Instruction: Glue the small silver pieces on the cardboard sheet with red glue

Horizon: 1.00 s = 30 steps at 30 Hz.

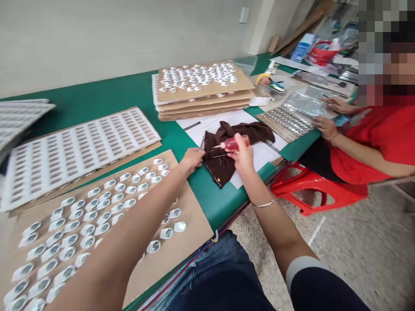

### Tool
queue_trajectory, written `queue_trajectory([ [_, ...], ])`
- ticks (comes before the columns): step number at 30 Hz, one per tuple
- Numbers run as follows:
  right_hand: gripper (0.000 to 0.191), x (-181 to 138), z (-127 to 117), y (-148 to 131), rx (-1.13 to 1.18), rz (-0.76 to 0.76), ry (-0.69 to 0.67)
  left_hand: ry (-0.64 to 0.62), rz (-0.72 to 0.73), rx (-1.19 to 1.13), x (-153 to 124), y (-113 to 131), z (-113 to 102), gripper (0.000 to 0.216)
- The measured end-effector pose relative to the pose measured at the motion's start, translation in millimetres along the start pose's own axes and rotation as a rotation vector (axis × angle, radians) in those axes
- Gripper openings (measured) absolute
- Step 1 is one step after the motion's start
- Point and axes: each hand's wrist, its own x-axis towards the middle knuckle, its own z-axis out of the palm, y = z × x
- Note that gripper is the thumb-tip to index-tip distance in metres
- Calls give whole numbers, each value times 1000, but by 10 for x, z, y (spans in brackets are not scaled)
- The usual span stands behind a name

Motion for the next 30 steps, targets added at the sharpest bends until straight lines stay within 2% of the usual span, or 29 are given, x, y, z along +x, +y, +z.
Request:
queue_trajectory([
  [4, 41, 36, -61, -25, 64, -33, 25, 67, 44, -13, -97, 52, -53, 19],
  [8, 44, -5, -64, -24, 2, -115, 22, 140, 148, -49, -364, 181, -191, 21],
  [12, 44, 11, -98, -37, -5, -102, 18, 196, 208, -137, -789, 277, -468, 17],
  [13, 44, 26, -105, -42, 2, -104, 22, 194, 256, -180, -921, 287, -556, 16],
  [15, 43, 38, -101, -57, 18, -108, 26, 142, 443, -351, -1218, 281, -734, 15],
  [17, 40, -6, -69, -80, 35, -112, 4, 152, 514, -447, -1528, 220, -888, 13],
  [20, 37, -197, 45, -104, 79, -126, -102, 218, 531, -553, -1876, 16, -1040, 12],
  [22, 38, -365, 159, -89, 111, -116, -202, 237, 554, -610, -1982, -152, -1077, 13],
  [24, 39, -522, 289, -56, 114, -66, -304, 230, 553, -639, -2011, -292, -1068, 7],
  [27, 38, -686, 474, -16, 88, 33, -435, 231, 514, -646, -2007, -395, -1017, 21],
  [30, 34, -760, 626, -22, 60, 57, -527, 206, 487, -633, -2005, -402, -984, 29],
])
